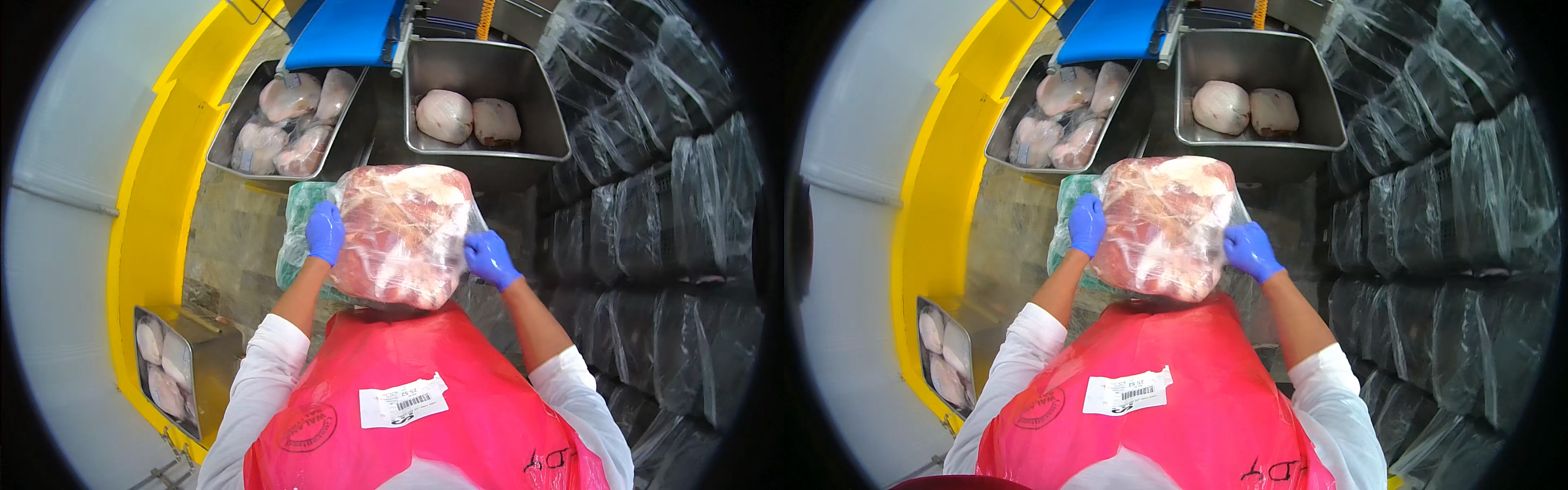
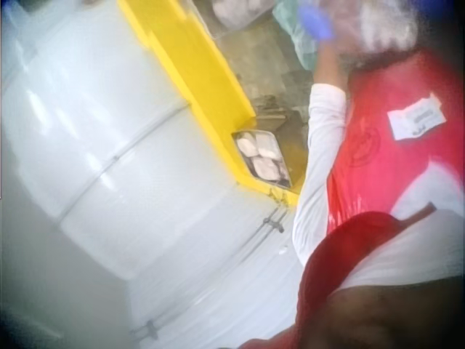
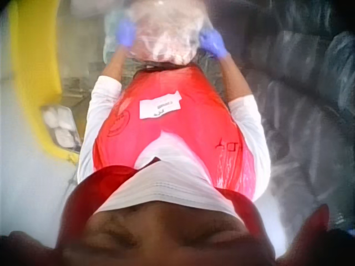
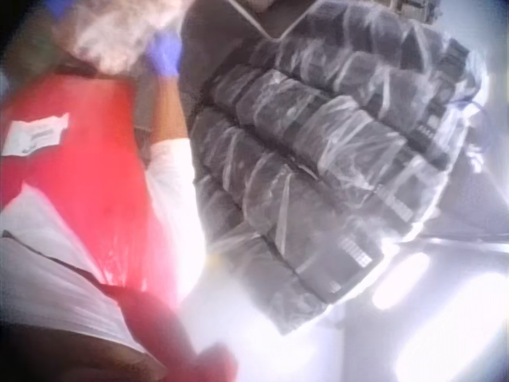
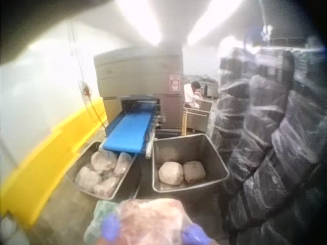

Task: The person removes a large piece of meat from a metal bin, places it on a green cutting board, and uses a knife to trim fat and connective tissue. The trimmed meat is then placed into a second metal bin. The person repeats this process with additional pieces of meat.

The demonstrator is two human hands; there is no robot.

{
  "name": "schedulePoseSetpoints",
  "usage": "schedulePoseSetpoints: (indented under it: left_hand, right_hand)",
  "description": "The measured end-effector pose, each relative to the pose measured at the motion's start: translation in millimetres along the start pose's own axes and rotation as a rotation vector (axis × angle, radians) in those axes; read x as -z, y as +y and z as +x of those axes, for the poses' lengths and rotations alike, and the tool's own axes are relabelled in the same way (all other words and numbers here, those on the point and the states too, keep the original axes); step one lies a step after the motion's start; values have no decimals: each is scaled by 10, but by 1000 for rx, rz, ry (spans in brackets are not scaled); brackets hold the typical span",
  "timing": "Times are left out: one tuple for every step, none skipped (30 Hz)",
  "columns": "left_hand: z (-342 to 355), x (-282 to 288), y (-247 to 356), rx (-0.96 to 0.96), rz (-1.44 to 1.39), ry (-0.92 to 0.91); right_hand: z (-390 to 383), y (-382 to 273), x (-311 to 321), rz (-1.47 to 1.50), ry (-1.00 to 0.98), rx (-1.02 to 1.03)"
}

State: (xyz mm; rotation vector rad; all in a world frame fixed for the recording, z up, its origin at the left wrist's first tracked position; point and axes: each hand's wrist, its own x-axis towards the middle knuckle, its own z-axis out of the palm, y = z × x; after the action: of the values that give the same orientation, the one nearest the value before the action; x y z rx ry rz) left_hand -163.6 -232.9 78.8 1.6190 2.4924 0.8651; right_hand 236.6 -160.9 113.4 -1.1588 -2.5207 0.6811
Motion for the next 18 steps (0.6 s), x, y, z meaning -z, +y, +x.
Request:
schedulePoseSetpoints:
  left_hand:
    - [48,-27,-7,35,0,3]
    - [84,-67,-59,70,3,4]
    - [137,-129,-161,102,6,6]
    - [187,-163,-290,136,-57,-32]
    - [247,-212,-590,176,-113,-61]
    - [300,-238,-890,218,-164,-87]
    - [354,-267,-1063,347,-316,-136]
    - [422,-338,-1054,527,-565,-198]
    - [419,-346,-1046,736,-829,-215]
    - [408,-321,-1062,890,-1017,-206]
    - [395,-307,-1017,948,-1100,-202]
    - [357,-294,-873,968,-1140,-221]
    - [342,-249,-746,988,-1179,-239]
    - [309,-153,-659,924,-1124,-257]
    - [296,-78,-580,855,-1069,-276]
    - [301,-43,-483,782,-1017,-300]
    - [265,-6,-426,698,-951,-337]
    - [188,53,-448,619,-879,-362]
  right_hand:
    - [-105,58,81,62,16,-59]
    - [-200,93,129,127,32,-118]
    - [-250,76,188,192,53,-175]
    - [-230,42,209,54,48,-192]
    - [-185,-142,257,86,36,-187]
    - [-110,-353,332,116,24,-172]
    - [-77,-469,374,137,14,-162]
    - [-107,-390,183,132,130,9]
    - [-81,-531,208,83,69,49]
    - [-27,-718,196,37,6,95]
    - [11,-889,185,-13,-58,134]
    - [23,-959,88,-45,0,135]
    - [46,-975,-81,-77,57,137]
    - [65,-976,-239,-106,109,149]
    - [100,-928,-379,-88,62,129]
    - [137,-841,-496,-74,18,102]
    - [153,-803,-557,-56,-30,79]
    - [123,-864,-548,-26,-77,74]
